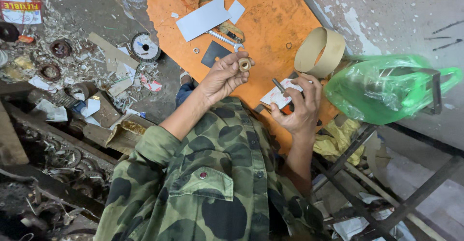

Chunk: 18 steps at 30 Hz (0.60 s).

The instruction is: The person assembles a small coil-winding jig from metal plates and a bolt, then uses a hand crank to wind copper wire onto a cylindrical former. After winding, the person removes the coil and inspects it.

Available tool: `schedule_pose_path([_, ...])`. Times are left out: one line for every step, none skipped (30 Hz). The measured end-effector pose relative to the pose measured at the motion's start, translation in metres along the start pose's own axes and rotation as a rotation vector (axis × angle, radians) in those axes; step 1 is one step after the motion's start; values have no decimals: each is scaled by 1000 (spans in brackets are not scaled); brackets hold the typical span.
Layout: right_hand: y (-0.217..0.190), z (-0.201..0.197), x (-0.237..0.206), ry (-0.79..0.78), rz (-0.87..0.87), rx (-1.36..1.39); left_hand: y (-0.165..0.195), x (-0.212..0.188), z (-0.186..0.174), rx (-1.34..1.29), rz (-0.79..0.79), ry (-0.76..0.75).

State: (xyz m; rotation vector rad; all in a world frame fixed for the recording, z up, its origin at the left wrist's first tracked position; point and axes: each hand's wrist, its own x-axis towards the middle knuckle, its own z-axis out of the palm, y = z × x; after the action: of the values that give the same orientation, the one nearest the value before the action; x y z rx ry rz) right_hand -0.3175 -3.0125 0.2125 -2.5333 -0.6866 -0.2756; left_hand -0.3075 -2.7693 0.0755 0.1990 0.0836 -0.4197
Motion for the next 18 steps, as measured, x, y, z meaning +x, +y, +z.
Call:
schedule_pose_path([1,2,-1,2,-6,9,0,-2,2,6,-1,-13])
schedule_pose_path([2,3,-1,2,-13,17,1,-3,6,12,-1,-26])
schedule_pose_path([3,3,-2,6,-16,20,1,-5,9,34,-1,-33])
schedule_pose_path([4,2,-3,9,-20,24,2,-6,14,56,0,-38])
schedule_pose_path([4,2,-3,12,-25,27,2,-8,18,77,1,-44])
schedule_pose_path([4,2,-4,13,-27,20,3,-10,23,89,8,-44])
schedule_pose_path([3,1,-4,16,-28,12,4,-12,28,101,14,-44])
schedule_pose_path([3,0,-5,18,-30,5,5,-14,32,113,21,-44])
schedule_pose_path([2,0,-5,19,-28,9,5,-16,35,103,22,-53])
schedule_pose_path([1,-1,-5,22,-26,13,6,-17,38,95,23,-62])
schedule_pose_path([1,-1,-5,25,-24,17,7,-18,40,86,24,-73])
schedule_pose_path([0,-1,-5,26,-29,18,7,-19,42,68,27,-71])
schedule_pose_path([0,-1,-5,28,-34,18,7,-20,43,50,31,-71])
schedule_pose_path([-1,-2,-5,28,-39,18,7,-21,45,31,34,-70])
schedule_pose_path([-1,-2,-5,31,-44,18,6,-21,45,61,40,-56])
schedule_pose_path([-2,-2,-5,36,-50,18,6,-22,46,92,47,-43])
schedule_pose_path([-2,-2,-5,40,-56,18,5,-24,46,123,53,-30])
schedule_pose_path([-3,-2,-6,37,-55,18,5,-25,46,156,60,-32])
